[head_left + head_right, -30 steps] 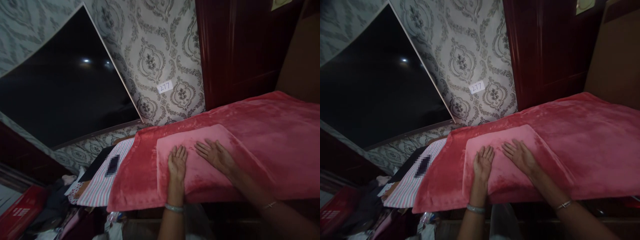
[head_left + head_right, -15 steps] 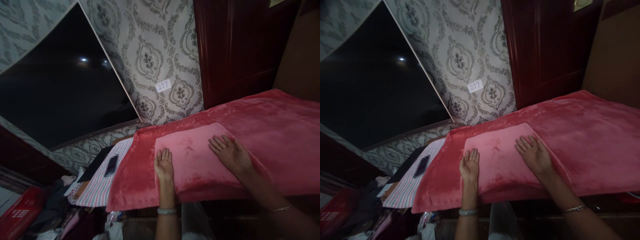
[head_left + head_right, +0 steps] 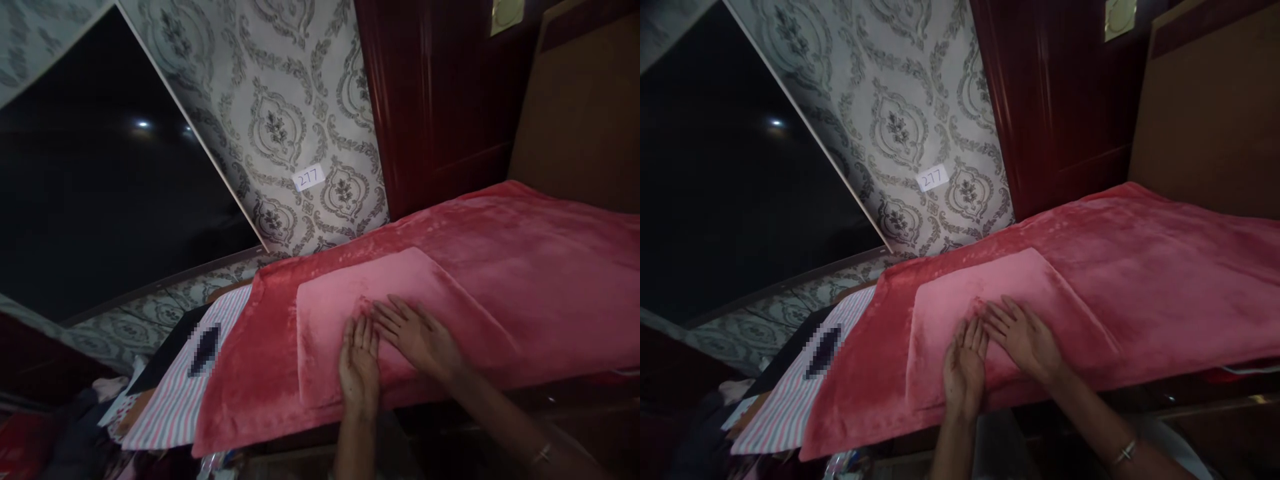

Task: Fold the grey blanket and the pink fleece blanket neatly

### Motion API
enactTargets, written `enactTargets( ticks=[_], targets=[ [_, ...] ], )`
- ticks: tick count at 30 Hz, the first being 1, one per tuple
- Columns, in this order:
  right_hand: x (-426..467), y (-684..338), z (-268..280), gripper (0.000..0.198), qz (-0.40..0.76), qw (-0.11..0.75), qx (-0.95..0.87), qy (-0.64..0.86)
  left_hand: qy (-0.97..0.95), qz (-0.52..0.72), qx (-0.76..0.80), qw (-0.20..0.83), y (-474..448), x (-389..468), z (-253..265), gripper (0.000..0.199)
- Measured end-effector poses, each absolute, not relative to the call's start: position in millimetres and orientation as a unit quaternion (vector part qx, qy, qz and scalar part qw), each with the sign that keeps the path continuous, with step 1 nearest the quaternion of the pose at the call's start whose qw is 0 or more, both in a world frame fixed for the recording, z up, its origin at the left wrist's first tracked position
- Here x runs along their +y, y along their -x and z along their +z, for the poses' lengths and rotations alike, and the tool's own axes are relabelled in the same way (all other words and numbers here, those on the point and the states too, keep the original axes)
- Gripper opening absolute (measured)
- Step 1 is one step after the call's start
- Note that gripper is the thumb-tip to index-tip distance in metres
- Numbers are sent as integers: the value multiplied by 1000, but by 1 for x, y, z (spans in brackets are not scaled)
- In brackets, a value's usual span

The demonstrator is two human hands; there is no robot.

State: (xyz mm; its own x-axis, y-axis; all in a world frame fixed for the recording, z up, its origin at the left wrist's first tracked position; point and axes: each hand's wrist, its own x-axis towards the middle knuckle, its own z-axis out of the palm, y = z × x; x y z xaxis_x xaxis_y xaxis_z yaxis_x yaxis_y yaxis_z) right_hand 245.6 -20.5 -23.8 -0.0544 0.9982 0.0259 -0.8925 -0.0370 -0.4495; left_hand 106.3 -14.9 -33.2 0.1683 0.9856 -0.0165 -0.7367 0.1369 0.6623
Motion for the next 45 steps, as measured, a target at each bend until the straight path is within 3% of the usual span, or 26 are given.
enactTargets(
  ticks=[8, 15, 20, 27, 32, 36, 40, 45],
  targets=[
    [-28, -273, -37, 49, 661, 693, -209, 198, -248, 583, 235, 737, -79, -8, -27, 36],
    [-46, -314, -33, 81, 545, 683, -357, 331, -254, 577, 224, 743, -22, -7, -16, 36],
    [-64, -339, -25, 81, 498, 668, -398, 383, -282, 545, 209, 762, 12, -11, -14, 42],
    [-87, -342, 4, 79, 446, 666, -390, 454, -307, 595, 235, 705, 14, -33, 1, 46],
    [-81, -295, 2, 81, 525, 659, -387, 375, -346, 554, 220, 725, -70, -56, 5, 54],
    [-66, -274, -31, 69, 597, 675, -322, 291, -331, 525, 229, 750, -123, -65, -17, 58],
    [-64, -278, -47, 63, 612, 677, -299, 278, -300, 526, 223, 764, -126, -63, -32, 57],
    [-70, -290, -37, 71, 606, 679, -297, 290, -282, 517, 228, 775, -114, -60, -24, 52]
  ],
)
